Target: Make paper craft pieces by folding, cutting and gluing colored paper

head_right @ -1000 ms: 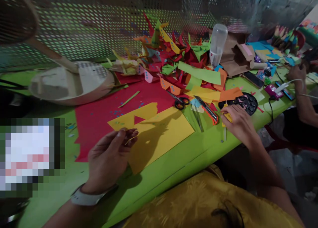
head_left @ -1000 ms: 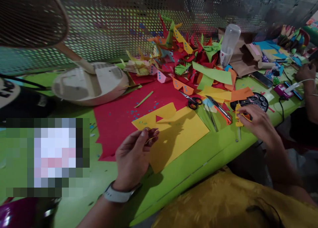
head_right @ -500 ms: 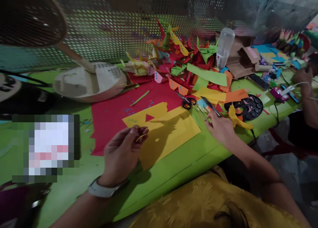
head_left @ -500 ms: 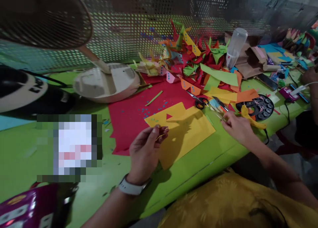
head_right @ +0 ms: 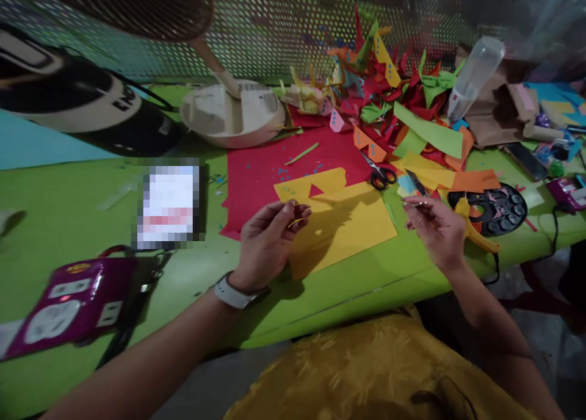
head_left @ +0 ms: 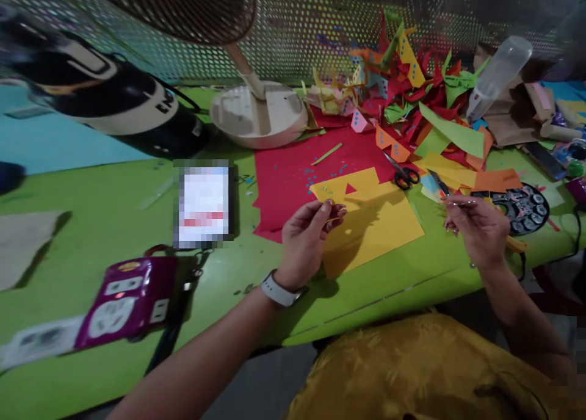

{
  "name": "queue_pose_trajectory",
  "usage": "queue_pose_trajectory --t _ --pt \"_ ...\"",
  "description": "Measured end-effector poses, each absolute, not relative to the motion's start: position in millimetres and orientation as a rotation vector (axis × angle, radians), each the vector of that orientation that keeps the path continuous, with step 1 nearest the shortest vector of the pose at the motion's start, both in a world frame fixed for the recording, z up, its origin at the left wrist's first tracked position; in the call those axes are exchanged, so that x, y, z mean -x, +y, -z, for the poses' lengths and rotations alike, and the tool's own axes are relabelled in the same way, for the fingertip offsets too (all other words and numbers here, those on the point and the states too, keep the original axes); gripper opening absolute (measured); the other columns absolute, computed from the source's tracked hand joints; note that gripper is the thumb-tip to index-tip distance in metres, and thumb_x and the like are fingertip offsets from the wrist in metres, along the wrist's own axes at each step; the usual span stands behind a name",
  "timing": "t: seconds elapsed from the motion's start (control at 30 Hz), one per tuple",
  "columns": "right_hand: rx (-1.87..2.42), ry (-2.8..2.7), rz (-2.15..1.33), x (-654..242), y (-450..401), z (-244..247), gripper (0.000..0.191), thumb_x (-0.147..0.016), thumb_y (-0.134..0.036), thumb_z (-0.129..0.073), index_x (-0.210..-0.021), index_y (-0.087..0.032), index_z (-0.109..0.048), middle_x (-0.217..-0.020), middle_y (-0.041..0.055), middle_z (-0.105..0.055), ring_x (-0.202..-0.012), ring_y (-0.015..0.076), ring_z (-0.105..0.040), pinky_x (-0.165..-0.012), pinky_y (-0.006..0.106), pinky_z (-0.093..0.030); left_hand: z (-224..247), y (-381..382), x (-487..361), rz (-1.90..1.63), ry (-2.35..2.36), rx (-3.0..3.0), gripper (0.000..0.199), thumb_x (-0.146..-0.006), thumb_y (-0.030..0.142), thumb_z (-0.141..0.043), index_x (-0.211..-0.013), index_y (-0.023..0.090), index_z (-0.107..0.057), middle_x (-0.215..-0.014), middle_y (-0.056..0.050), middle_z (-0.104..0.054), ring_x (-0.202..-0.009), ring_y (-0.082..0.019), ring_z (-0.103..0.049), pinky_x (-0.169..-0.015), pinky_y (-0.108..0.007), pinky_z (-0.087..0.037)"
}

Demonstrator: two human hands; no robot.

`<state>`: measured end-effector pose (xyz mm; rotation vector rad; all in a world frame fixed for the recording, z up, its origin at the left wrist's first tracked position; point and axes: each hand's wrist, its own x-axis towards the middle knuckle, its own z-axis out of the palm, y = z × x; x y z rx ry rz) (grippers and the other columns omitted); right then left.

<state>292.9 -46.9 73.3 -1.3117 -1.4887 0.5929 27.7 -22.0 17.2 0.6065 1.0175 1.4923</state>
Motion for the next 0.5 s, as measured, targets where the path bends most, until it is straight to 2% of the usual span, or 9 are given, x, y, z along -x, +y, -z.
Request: queue_pose_trajectory --t 0.1,0.23,0.37,0.5 --pt "1.414 -1.654 -0.361 -297 -35 -66 0.016 -0.087 -0.038 -0.068 -0.085 -0.022 -0.07 -0.073 0.0006 -0.072 -0.054 0.0128 -0.064 -0.053 0.027 -0.053 -17 -21 -27 -1.493 1.009 -0.603 0.03 -0.06 0.038 -0.091 -0.078 0.022 -0.073 -0.077 -0.001 -0.077 -0.073 -0.013 -0.073 -0.065 -0.022 -0.056" --pt "1.626 -1.966 -0.046 -308 -28 -69 0.023 -0.089 -0.039 -0.063 -0.076 -0.022 -0.07 -0.078 0.0047 -0.075 -0.066 0.0192 -0.07 -0.062 0.032 -0.055 -18 -20 -26 -1.505 1.012 -0.591 0.029 -0.063 0.038 -0.089 -0.078 0.021 -0.072 -0.078 -0.001 -0.077 -0.073 -0.014 -0.073 -0.066 -0.024 -0.056" --pt "1.644 -2.05 -0.163 -301 -27 -84 0.024 -0.092 -0.038 -0.058 -0.083 -0.023 -0.074 -0.079 0.0037 -0.077 -0.065 0.02 -0.072 -0.059 0.032 -0.055 -19 -19 -26 -1.496 1.023 -0.543 0.028 -0.062 0.037 -0.089 -0.078 0.021 -0.072 -0.078 -0.001 -0.077 -0.073 -0.013 -0.073 -0.066 -0.023 -0.057" --pt "1.357 -1.886 -0.365 -267 -20 -92 0.018 -0.091 -0.035 -0.063 -0.099 -0.025 -0.075 -0.098 0.0029 -0.078 -0.085 0.0196 -0.075 -0.078 0.032 -0.06 -18 -20 -26 -1.489 1.009 -0.497 0.027 -0.062 0.036 -0.09 -0.078 0.022 -0.073 -0.078 -0.001 -0.077 -0.074 -0.012 -0.073 -0.069 -0.023 -0.057"
